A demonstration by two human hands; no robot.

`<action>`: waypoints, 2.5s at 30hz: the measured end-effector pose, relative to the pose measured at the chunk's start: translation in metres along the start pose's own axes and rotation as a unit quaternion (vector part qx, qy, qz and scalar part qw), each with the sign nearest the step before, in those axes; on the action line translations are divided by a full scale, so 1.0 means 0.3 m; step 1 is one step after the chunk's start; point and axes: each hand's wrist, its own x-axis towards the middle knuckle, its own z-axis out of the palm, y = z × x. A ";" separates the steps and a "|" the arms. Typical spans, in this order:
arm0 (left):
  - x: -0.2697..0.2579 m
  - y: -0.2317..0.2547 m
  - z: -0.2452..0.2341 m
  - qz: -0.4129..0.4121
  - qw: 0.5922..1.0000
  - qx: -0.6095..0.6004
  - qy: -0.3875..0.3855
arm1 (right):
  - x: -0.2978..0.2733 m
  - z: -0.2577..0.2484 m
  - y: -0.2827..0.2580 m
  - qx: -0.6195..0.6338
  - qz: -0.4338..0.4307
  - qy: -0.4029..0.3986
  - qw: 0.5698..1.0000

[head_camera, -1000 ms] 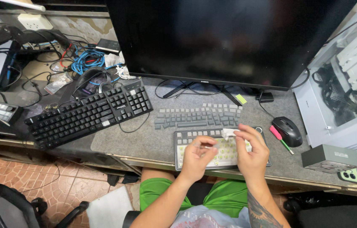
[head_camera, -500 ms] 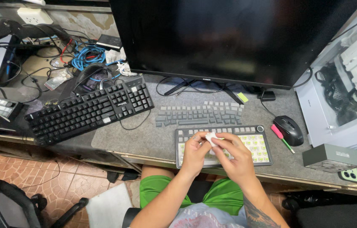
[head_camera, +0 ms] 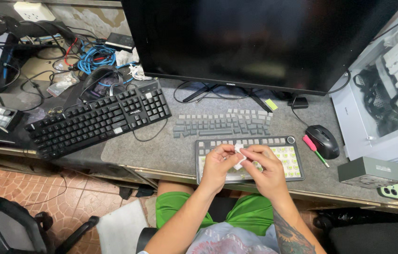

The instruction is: The person wipes the surface of a mechanical keyboard with a white cloth, then picks up individual keycaps from a pile and places them onto the keyboard one by one. The person continues this process across the keyboard, handling each keycap individually.

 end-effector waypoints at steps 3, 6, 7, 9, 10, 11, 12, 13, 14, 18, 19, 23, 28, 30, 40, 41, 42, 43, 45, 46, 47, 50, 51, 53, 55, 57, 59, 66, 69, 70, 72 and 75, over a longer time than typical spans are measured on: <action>-0.009 -0.019 -0.005 0.006 1.000 0.006 0.029 | -0.008 0.019 0.007 -0.049 -0.033 0.027 0.998; -0.001 -0.030 -0.012 0.021 0.999 0.023 0.038 | -0.006 0.043 0.009 -0.077 -0.051 0.066 0.994; -0.008 -0.033 -0.015 0.023 0.999 0.030 0.039 | -0.007 0.044 0.008 -0.083 -0.044 0.068 0.993; -0.006 -0.026 -0.026 0.001 0.999 0.051 0.015 | -0.004 0.045 0.001 -0.086 -0.044 0.062 0.993; -0.004 -0.020 -0.031 -0.009 0.998 0.061 0.003 | -0.003 0.043 -0.005 -0.083 -0.050 0.054 0.994; -0.005 -0.016 -0.034 -0.011 0.998 0.066 -0.008 | -0.004 0.042 -0.012 -0.081 -0.056 0.046 0.994; -0.006 -0.013 -0.036 -0.012 0.997 0.071 -0.018 | -0.004 0.043 -0.016 -0.094 -0.069 0.050 0.992; -0.008 -0.011 -0.036 -0.013 0.997 0.075 -0.029 | -0.007 0.043 -0.018 -0.108 -0.080 0.055 0.989; -0.011 -0.009 -0.036 -0.033 0.997 0.065 -0.033 | -0.010 0.043 -0.017 -0.122 -0.092 0.059 0.986; -0.006 0.009 -0.029 -0.120 0.991 0.024 -0.045 | -0.023 0.038 0.002 -0.128 -0.082 0.090 0.984; -0.009 0.011 -0.028 -0.144 0.989 0.013 -0.045 | -0.027 0.038 0.008 -0.122 -0.082 0.098 0.984; -0.010 0.004 -0.024 -0.119 0.992 0.015 -0.047 | -0.020 0.038 0.007 -0.126 -0.087 0.113 0.982; -0.015 -0.006 -0.023 -0.093 0.995 0.004 -0.025 | 0.003 0.030 -0.024 -0.164 -0.127 0.077 0.975; -0.011 0.007 -0.032 -0.128 0.991 0.014 -0.033 | 0.009 0.022 -0.019 -0.162 -0.125 0.074 0.976; 0.007 -0.010 -0.025 -0.060 0.994 0.079 -0.040 | 0.014 -0.004 0.007 -0.122 -0.075 0.056 0.988; 0.003 -0.020 -0.024 -0.041 0.995 0.089 -0.030 | 0.011 -0.005 0.003 -0.104 -0.055 0.049 0.992; 0.014 -0.028 -0.025 -0.022 0.995 0.098 -0.020 | 0.007 -0.003 -0.003 -0.087 -0.026 0.040 0.995; 0.023 -0.034 -0.027 0.001 0.994 0.108 -0.014 | 0.015 0.000 -0.006 -0.072 -0.002 0.033 0.997; 0.007 -0.037 -0.032 -0.026 0.996 0.086 -0.023 | 0.020 -0.004 -0.014 -0.075 0.007 0.031 0.997; 0.004 -0.036 -0.034 -0.038 0.996 0.074 -0.029 | 0.019 -0.010 -0.017 -0.093 -0.008 0.036 0.995; -0.002 -0.036 -0.039 -0.038 0.996 0.071 -0.036 | 0.014 -0.013 -0.016 -0.110 -0.023 0.039 0.993; -0.011 -0.032 -0.038 -0.036 0.995 0.075 -0.050 | 0.001 -0.014 0.003 -0.110 -0.031 0.045 0.992; -0.007 -0.029 -0.034 -0.032 0.994 0.086 -0.051 | 0.000 -0.010 0.014 -0.095 -0.025 0.052 0.994; -0.004 -0.022 -0.027 -0.027 0.995 0.088 -0.048 | -0.008 0.004 0.034 -0.063 -0.011 0.067 0.996; -0.002 -0.018 -0.023 -0.023 0.996 0.071 -0.042 | -0.014 0.008 0.047 -0.011 0.004 0.076 0.997; -0.006 -0.022 -0.016 -0.017 0.997 0.070 -0.020 | -0.009 0.006 0.048 0.010 0.011 0.068 0.998; -0.010 -0.027 -0.017 -0.023 0.997 0.066 -0.018 | -0.008 -0.005 0.038 0.000 0.014 0.041 0.999; -0.017 0.018 -0.020 -0.038 0.993 0.058 -0.093 | -0.023 -0.031 0.071 0.019 0.037 0.038 0.998; -0.010 0.019 -0.010 -0.032 0.993 0.084 -0.078 | -0.047 -0.023 0.116 0.111 0.064 0.055 0.990; -0.011 0.016 -0.009 -0.032 0.992 0.095 -0.072 | -0.053 -0.026 0.131 0.131 0.068 0.058 0.987; -0.011 0.013 -0.015 -0.033 0.994 0.085 -0.067 | -0.058 -0.037 0.159 0.167 0.070 0.064 0.982; -0.003 0.013 -0.025 -0.035 0.994 0.087 -0.058 | -0.068 -0.061 0.185 0.198 0.068 0.068 0.976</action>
